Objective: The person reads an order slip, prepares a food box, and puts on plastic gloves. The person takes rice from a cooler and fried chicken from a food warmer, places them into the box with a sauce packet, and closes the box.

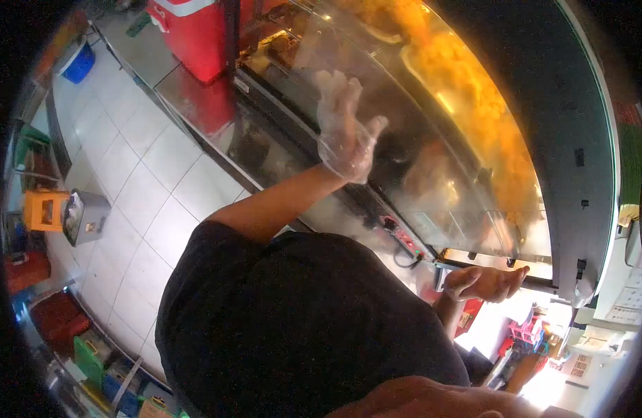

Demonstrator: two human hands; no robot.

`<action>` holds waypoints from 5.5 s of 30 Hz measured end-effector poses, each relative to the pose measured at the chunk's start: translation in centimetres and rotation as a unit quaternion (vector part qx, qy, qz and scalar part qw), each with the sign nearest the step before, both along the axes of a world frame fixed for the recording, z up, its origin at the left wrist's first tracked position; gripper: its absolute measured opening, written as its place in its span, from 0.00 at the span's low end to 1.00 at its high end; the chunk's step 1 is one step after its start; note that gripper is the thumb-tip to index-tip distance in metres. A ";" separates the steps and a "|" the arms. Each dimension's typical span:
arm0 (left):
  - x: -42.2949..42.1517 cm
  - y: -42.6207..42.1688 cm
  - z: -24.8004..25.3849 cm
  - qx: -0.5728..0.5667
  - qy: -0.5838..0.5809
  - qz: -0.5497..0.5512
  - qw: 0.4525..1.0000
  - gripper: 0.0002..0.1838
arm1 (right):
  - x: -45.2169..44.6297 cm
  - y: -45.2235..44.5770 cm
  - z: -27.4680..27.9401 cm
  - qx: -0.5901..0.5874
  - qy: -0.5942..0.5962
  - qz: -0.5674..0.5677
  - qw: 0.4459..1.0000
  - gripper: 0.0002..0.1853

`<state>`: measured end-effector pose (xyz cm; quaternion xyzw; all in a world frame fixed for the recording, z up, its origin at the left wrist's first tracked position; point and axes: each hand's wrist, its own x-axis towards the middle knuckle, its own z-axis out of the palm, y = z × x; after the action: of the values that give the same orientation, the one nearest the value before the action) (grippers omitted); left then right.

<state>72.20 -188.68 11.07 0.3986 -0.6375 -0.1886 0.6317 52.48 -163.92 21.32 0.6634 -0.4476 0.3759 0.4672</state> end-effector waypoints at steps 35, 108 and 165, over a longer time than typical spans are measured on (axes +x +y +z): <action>-2.1 -4.9 -5.5 -0.183 -0.093 -0.115 0.972 0.14 | -5.0 5.5 -1.5 -0.006 -0.250 -0.172 0.953 0.15; 6.9 -5.4 -0.2 0.479 0.432 -0.585 0.492 0.28 | 0.8 4.0 -2.0 0.173 -0.237 0.016 0.956 0.17; -7.0 -9.0 5.9 -0.174 -0.427 -0.059 0.886 0.16 | 2.4 4.7 -0.7 0.368 -0.244 -0.070 0.895 0.03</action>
<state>65.15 -197.70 17.01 0.2862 -0.8905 0.0766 0.3453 54.93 -159.22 20.63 0.6425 -0.6988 0.3009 0.0909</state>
